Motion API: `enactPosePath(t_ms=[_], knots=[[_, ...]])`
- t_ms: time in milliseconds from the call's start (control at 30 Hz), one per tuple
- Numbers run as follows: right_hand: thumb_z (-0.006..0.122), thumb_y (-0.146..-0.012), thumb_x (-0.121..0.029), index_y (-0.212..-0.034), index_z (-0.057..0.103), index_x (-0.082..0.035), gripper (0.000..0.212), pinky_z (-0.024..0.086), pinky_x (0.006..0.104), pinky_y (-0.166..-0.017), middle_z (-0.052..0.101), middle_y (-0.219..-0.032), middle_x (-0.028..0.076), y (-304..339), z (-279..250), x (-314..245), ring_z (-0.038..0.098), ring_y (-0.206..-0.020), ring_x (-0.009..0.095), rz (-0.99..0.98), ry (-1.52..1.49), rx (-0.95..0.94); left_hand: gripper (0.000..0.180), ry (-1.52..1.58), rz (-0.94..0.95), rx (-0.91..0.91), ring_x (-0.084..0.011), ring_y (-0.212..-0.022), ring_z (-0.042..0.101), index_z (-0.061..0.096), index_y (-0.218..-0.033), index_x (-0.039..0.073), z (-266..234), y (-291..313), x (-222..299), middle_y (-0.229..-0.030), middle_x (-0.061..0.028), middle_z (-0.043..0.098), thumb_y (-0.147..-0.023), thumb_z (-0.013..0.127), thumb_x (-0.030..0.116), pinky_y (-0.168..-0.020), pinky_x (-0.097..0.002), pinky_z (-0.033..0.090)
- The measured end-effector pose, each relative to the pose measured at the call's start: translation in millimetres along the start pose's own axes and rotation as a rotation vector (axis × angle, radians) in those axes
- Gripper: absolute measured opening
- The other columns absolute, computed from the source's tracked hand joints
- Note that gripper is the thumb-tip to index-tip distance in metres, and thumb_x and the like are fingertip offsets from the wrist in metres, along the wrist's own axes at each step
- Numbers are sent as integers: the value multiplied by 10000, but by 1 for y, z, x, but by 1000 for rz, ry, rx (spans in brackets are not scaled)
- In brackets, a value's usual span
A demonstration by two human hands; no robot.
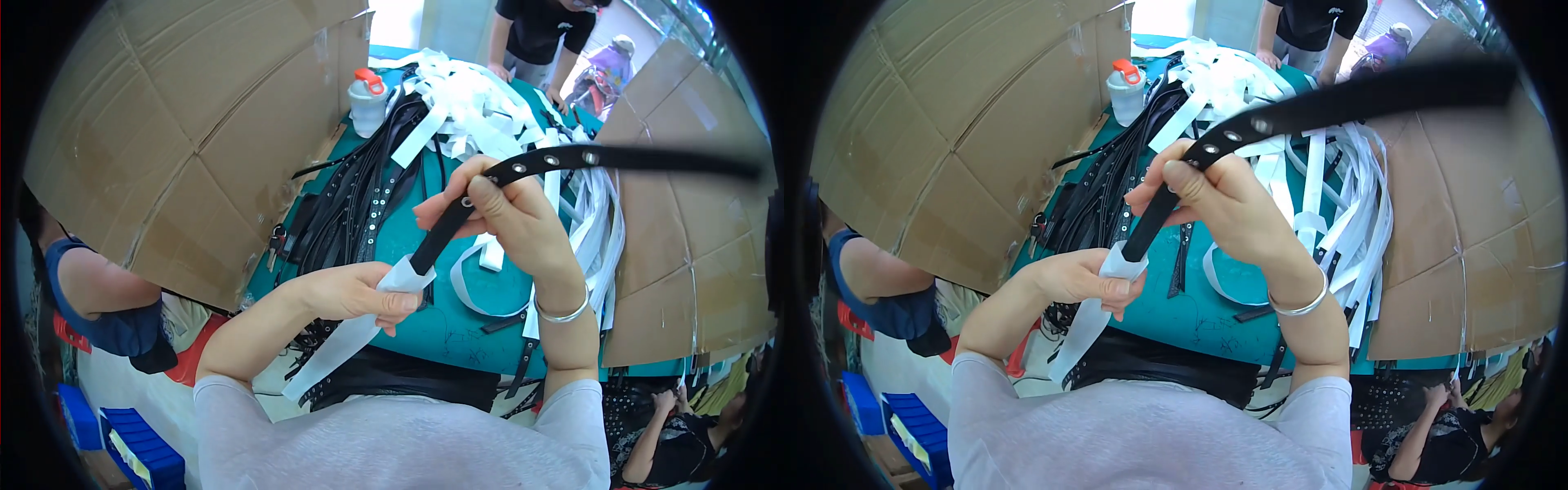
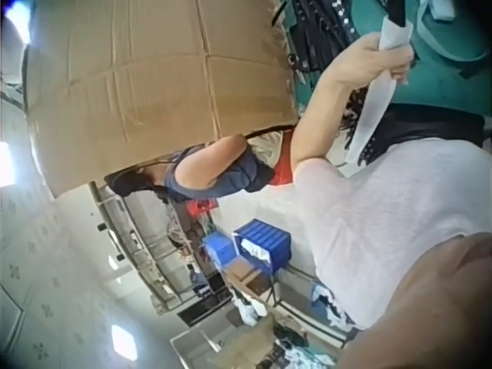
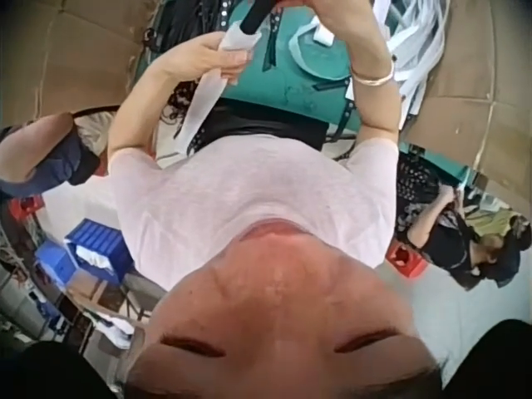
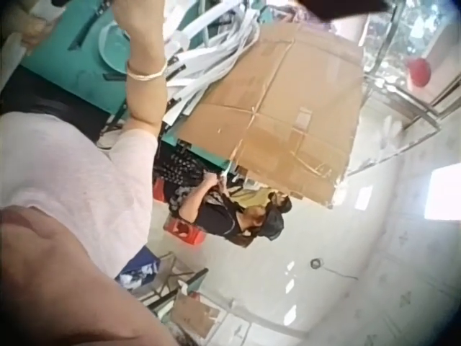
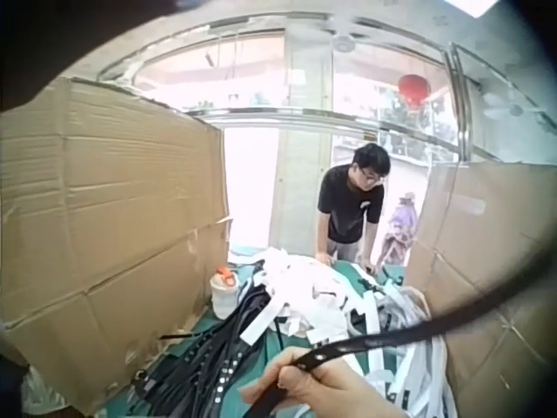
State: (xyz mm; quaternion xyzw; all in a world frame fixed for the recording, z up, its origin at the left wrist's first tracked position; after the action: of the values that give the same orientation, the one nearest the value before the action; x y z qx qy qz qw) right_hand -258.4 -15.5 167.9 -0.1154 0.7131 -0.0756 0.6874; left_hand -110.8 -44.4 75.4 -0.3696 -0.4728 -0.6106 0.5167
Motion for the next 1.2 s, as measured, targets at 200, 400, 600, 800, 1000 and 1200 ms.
enactPosePath(t_ms=[200, 400, 600, 800, 1000, 1200], knots=[[376, -982, -314, -972, 537, 11, 363, 576, 342, -706, 661, -907, 216, -10, -55, -33, 678, -827, 282, -108, -90, 105, 376, -5, 38, -6, -89, -612, 448, 500, -792, 84, -9, -1, -6, -670, 22, 421, -889, 549, 445, -653, -313, 468], [467, -956, -252, -995, 591, 58, 336, 569, 309, -714, 662, -898, 192, -5, -11, 0, 680, -799, 259, 40, 36, 22, 344, -13, 61, -16, -88, -610, 443, 496, -815, 79, -8, -15, 17, -678, 19, 423, -914, 525, 408, -653, -299, 466], [505, -940, -245, -1055, 627, 54, 343, 515, 287, -778, 670, -960, 144, -7, -13, 0, 638, -933, 177, 0, 228, 53, 280, 86, 58, -41, -90, -609, 441, 512, -890, 70, -9, -15, 22, -688, 13, 427, -927, 526, 347, -647, -293, 463], [468, -930, -424, -1246, 496, 11, 538, 459, 350, -896, 608, -1135, 136, -3, -34, 20, 572, -1059, 198, -1, -76, 98, 241, 33, 138, 204, -137, -682, 586, 556, -991, 30, -11, -29, 43, -744, -39, 570, -922, 535, 260, -682, -317, 519], [637, -853, -278, -1049, 560, 14, 360, 496, 327, -809, 640, -897, 61, 33, 41, 96, 616, -878, 157, 147, -553, -148, 340, -123, 565, 459, -151, -835, 601, 582, -1104, -10, -48, -92, 177, -931, -78, 636, -909, 543, 266, -768, -276, 502], [641, -836, -303, -1054, 547, 28, 407, 544, 374, -640, 655, -757, 161, 168, -51, 116, 660, -651, 241, 153, -716, -40, 251, -369, 292, 691, -48, -765, 592, 645, -1048, 55, -174, -146, 208, -923, -17, 631, -898, 549, 232, -563, -149, 487]])
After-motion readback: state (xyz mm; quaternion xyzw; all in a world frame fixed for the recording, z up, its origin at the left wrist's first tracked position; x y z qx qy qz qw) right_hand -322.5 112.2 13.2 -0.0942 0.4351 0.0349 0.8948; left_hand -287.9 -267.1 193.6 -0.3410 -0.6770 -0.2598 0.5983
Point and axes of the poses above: each hand's wrist, its own y-axis away from the middle knuckle, its own z-axis out of the palm, x = y × z, the point moved 5 cm from there along -y, towards the middle knuckle
